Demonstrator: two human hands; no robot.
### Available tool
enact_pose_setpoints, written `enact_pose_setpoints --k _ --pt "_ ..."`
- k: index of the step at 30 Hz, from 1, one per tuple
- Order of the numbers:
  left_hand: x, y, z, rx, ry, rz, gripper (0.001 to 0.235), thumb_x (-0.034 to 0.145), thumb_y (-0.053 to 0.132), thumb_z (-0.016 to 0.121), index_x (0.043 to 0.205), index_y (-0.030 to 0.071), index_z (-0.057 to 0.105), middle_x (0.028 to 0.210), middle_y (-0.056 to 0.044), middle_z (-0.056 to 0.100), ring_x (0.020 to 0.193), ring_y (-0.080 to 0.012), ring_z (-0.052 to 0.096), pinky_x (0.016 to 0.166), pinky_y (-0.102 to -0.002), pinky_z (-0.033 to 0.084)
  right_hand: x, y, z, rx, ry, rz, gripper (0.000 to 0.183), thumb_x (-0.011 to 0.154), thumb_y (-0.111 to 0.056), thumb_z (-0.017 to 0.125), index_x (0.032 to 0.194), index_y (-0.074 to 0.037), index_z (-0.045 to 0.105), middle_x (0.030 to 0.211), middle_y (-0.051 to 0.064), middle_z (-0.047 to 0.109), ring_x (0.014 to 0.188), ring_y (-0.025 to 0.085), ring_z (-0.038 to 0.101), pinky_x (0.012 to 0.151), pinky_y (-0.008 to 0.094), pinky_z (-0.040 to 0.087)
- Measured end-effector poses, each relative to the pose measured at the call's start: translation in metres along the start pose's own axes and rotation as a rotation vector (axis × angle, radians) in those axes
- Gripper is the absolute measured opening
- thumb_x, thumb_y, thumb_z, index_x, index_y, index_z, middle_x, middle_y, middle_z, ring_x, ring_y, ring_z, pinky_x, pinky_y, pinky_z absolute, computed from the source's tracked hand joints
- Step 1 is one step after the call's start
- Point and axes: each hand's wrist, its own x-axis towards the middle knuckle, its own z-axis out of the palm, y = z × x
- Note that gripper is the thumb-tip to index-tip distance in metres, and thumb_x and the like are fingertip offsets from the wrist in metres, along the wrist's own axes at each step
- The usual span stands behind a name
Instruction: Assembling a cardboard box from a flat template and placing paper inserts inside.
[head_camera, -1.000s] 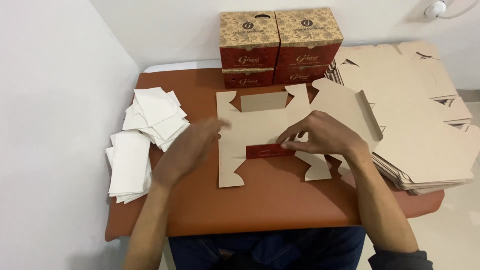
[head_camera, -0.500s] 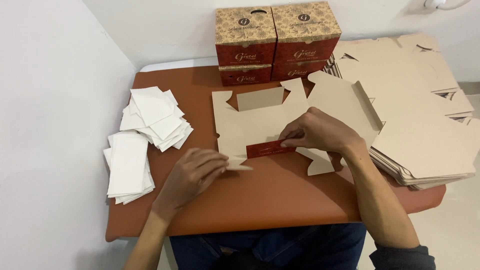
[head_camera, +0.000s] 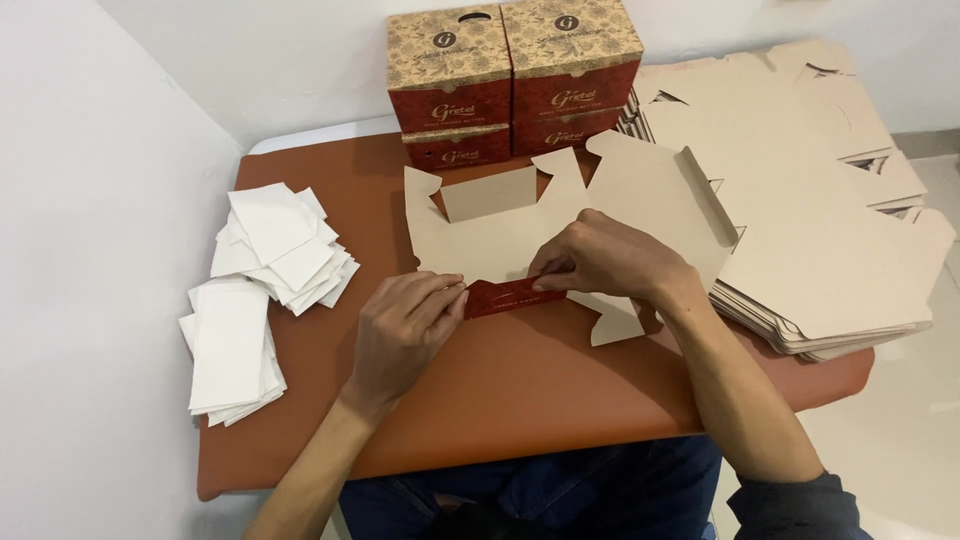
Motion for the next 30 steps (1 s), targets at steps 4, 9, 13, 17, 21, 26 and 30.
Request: enact_pose_setpoints --k 4,9,13,17,21,26,30 --pt "0.005 0.004 0.008 0.011 0.0 0.036 0.006 0.091 0.008 0.087 0.095 0.006 0.083 0.1 -0.005 0.082 0.097 -0.0185 0.08 0.083 -0.032 0.064 -0.001 -0.002 -0.002 0.006 -0.011 0.001 0.019 0.091 -0.018 0.083 0.108 -0.024 0.088 0.09 0.001 0.088 0.086 0.024 0.083 0.08 0.034 0.065" --pt "0.012 0.011 0.006 -0.029 -0.006 0.009 0.006 0.089 0.002 0.086 0.093 0.003 0.081 0.091 -0.006 0.08 0.09 -0.0186 0.08 0.077 -0.03 0.064 -0.004 -0.007 -0.004 -0.005 -0.033 0.013 0.017 0.091 -0.018 0.081 0.107 -0.022 0.087 0.091 0.004 0.088 0.089 0.027 0.084 0.083 0.037 0.065" --pt "0.005 0.006 0.007 -0.01 0.033 -0.009 0.006 0.089 0.002 0.086 0.092 0.004 0.08 0.089 -0.003 0.079 0.085 -0.0172 0.079 0.074 -0.027 0.064 0.0 -0.006 -0.002 -0.053 -0.052 -0.022 0.018 0.096 -0.017 0.075 0.113 -0.016 0.081 0.098 0.009 0.087 0.095 0.034 0.083 0.088 0.045 0.064" --pt "0.004 0.003 0.008 -0.012 0.044 -0.004 0.007 0.088 0.001 0.086 0.09 0.004 0.08 0.087 -0.004 0.077 0.084 -0.0173 0.08 0.073 -0.027 0.064 -0.001 -0.01 -0.004 -0.071 -0.1 -0.031 0.015 0.1 -0.019 0.071 0.114 -0.017 0.075 0.101 0.011 0.087 0.1 0.035 0.082 0.093 0.048 0.062" --pt "0.007 0.007 0.009 -0.037 0.024 0.011 0.009 0.086 -0.001 0.086 0.09 0.003 0.08 0.085 -0.005 0.075 0.082 -0.0174 0.079 0.072 -0.026 0.064 0.001 -0.01 -0.005 -0.054 -0.129 -0.029 0.01 0.099 -0.019 0.071 0.108 -0.017 0.073 0.102 0.009 0.088 0.101 0.034 0.083 0.091 0.048 0.062" --pt "0.009 0.004 0.01 -0.06 -0.028 0.018 0.009 0.087 0.0 0.086 0.093 0.003 0.08 0.089 -0.006 0.076 0.086 -0.0178 0.079 0.077 -0.028 0.064 0.001 -0.007 -0.004 -0.047 -0.142 -0.031 0.007 0.099 -0.019 0.071 0.105 -0.016 0.071 0.101 0.006 0.088 0.099 0.032 0.083 0.09 0.047 0.062" --pt "0.018 0.012 0.011 -0.215 -0.136 0.003 0.008 0.092 -0.002 0.081 0.099 0.002 0.08 0.095 -0.008 0.079 0.093 -0.021 0.08 0.082 -0.031 0.065 0.001 -0.011 -0.005 -0.049 -0.138 -0.037 0.004 0.099 -0.02 0.071 0.102 -0.017 0.069 0.098 0.005 0.089 0.098 0.03 0.083 0.089 0.045 0.063"
